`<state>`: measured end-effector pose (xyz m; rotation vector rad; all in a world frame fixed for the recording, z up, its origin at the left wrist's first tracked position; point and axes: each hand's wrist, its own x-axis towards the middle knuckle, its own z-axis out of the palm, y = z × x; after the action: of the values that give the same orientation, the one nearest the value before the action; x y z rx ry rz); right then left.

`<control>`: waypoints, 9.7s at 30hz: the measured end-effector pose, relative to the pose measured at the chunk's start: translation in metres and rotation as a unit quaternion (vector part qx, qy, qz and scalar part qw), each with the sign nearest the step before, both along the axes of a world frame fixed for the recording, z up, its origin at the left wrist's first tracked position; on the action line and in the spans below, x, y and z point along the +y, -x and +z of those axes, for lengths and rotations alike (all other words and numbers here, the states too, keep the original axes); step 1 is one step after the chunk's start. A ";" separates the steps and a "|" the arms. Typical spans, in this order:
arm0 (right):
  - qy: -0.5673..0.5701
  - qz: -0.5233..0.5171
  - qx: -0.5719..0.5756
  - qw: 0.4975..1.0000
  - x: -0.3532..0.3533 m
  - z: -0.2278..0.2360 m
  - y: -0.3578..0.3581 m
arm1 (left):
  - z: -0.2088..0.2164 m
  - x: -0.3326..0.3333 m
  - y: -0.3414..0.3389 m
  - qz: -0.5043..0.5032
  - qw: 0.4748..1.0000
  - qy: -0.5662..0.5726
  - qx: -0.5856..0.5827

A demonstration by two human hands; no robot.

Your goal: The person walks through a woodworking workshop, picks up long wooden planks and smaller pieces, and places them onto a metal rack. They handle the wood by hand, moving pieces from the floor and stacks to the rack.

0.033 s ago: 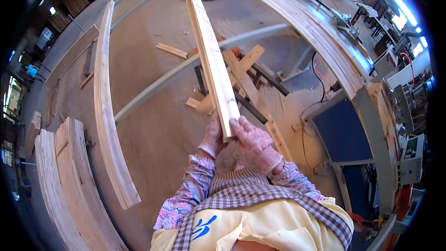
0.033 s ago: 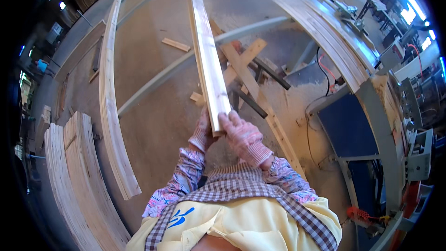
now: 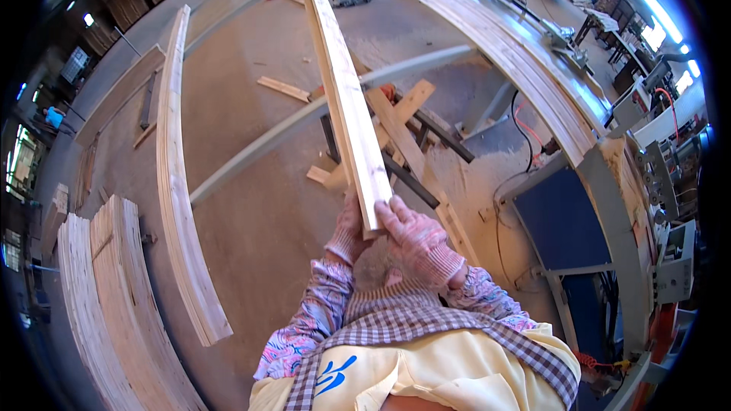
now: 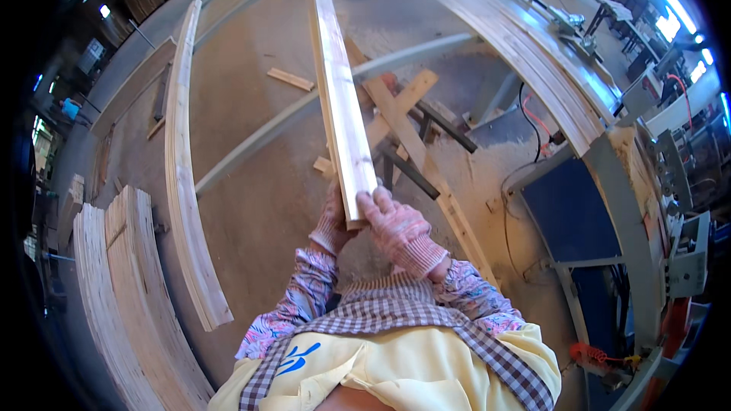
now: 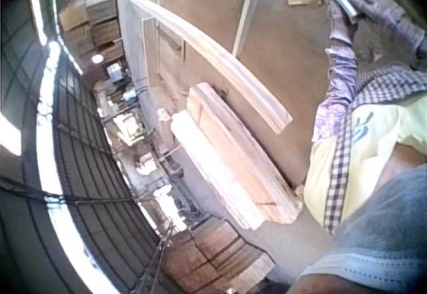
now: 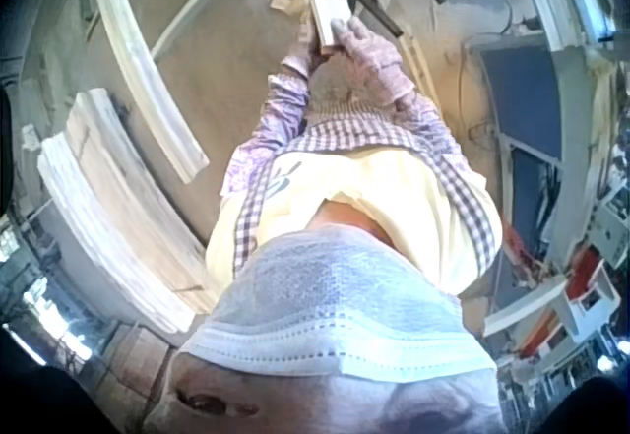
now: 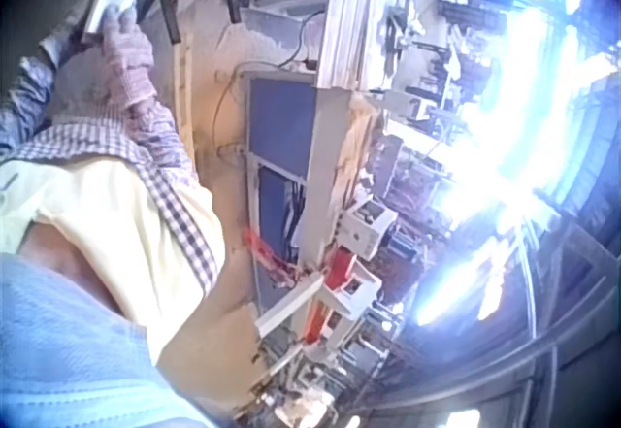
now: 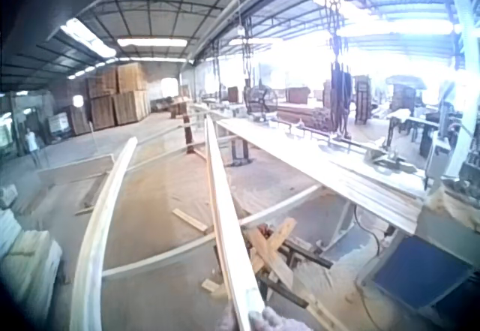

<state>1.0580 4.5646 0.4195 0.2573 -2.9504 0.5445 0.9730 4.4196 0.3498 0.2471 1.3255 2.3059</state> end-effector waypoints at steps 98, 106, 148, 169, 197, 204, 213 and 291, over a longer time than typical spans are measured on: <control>-0.025 0.183 -0.415 0.891 -0.257 -0.213 0.050 | -0.250 -0.396 -0.257 0.534 0.667 -0.167 -0.491; 0.267 -0.419 -0.387 0.777 0.112 -0.272 -0.103 | -0.271 -0.345 -0.290 -0.338 0.662 0.650 -0.158; 0.274 -0.344 -0.321 0.839 0.271 -0.397 0.208 | -0.183 0.069 0.260 0.115 0.800 0.557 0.194; 0.194 -0.367 -0.328 0.849 0.278 -0.334 -0.058 | -0.154 0.142 0.270 0.186 0.954 0.041 -0.233; -0.016 -0.246 -0.517 0.819 0.203 -0.321 -0.483 | -0.134 0.038 -0.046 0.117 0.875 0.148 -0.445; 0.086 -0.267 -0.486 0.828 0.198 -0.266 -0.407 | -0.147 -0.012 -0.034 0.163 0.915 0.196 -0.314; 0.383 -0.243 -0.414 0.789 0.093 -0.173 -0.250 | -0.028 -0.120 0.058 0.401 0.881 0.216 -0.127; 0.416 -0.019 -0.133 0.899 -0.146 0.035 -0.169 | 0.036 -0.363 -0.284 0.133 0.986 -0.013 -0.103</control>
<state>1.2269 4.4182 0.4546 0.0234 -2.6136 1.8581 1.2570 4.0566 0.3856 -0.1674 1.2891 2.4881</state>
